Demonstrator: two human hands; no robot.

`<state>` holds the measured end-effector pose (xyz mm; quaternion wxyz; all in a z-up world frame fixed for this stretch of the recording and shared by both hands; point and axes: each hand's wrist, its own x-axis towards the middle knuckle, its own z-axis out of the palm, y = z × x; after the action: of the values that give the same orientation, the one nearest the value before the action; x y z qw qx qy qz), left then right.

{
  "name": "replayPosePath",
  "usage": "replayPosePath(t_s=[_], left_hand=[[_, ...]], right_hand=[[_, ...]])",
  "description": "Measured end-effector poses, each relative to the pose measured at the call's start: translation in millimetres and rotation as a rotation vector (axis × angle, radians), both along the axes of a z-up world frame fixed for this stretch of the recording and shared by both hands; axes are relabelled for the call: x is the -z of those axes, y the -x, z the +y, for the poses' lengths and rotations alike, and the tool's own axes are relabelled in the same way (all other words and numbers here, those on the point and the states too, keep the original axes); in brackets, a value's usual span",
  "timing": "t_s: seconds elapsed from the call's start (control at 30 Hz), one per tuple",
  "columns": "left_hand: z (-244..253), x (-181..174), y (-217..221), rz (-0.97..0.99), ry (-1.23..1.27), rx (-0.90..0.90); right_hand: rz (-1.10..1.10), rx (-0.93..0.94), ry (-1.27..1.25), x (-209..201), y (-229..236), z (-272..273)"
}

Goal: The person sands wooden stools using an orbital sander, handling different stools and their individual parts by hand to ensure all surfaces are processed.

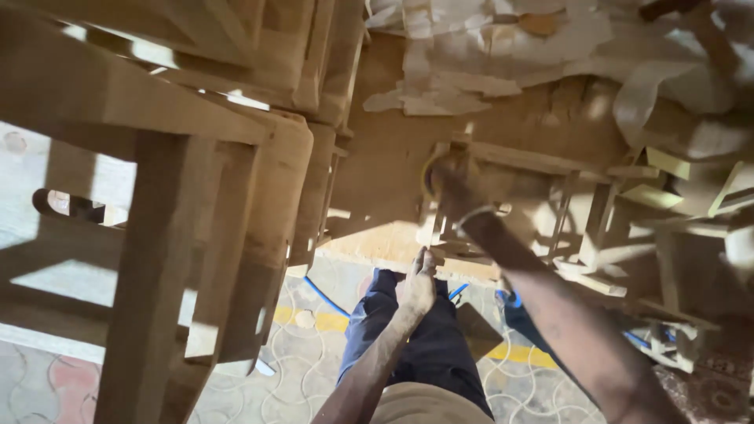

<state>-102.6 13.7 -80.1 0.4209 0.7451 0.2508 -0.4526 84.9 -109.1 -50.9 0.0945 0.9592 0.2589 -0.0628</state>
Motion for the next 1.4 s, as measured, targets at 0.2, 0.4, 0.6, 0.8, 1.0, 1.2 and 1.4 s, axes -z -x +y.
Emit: replayPosePath(t_s=[0.2,0.4,0.6,0.8,1.0,1.2,1.4], left_hand=[[3.3,19.4,11.9,-0.383,-0.04,0.316],[-10.0,6.9,17.8,-0.305,-0.088,-0.068],[-0.2,18.1,23.8,-0.359,0.007,0.02],[15.8,5.1,4.0,-0.013,0.116,0.196],[45.8,19.6,-10.7,0.147,1.132,-0.584],[56.8,42.6,-4.1,0.042,1.45,-0.628],[80.3,46.9,-14.9,0.137,1.595,-0.628]], right_hand=[[0.499,0.857,-1.062,6.4,13.9,0.2],[0.403,0.468,-0.774,-54.6,61.2,37.2],[0.027,0.377,-0.73,-44.3,51.7,5.0],[0.369,0.831,-1.329,10.4,61.6,-42.7],[-0.135,0.618,-0.892,-52.7,94.6,-43.2],[0.085,0.559,-0.416,-117.3,170.8,26.8],[0.049,0.507,-0.387,-143.9,171.8,70.0]])
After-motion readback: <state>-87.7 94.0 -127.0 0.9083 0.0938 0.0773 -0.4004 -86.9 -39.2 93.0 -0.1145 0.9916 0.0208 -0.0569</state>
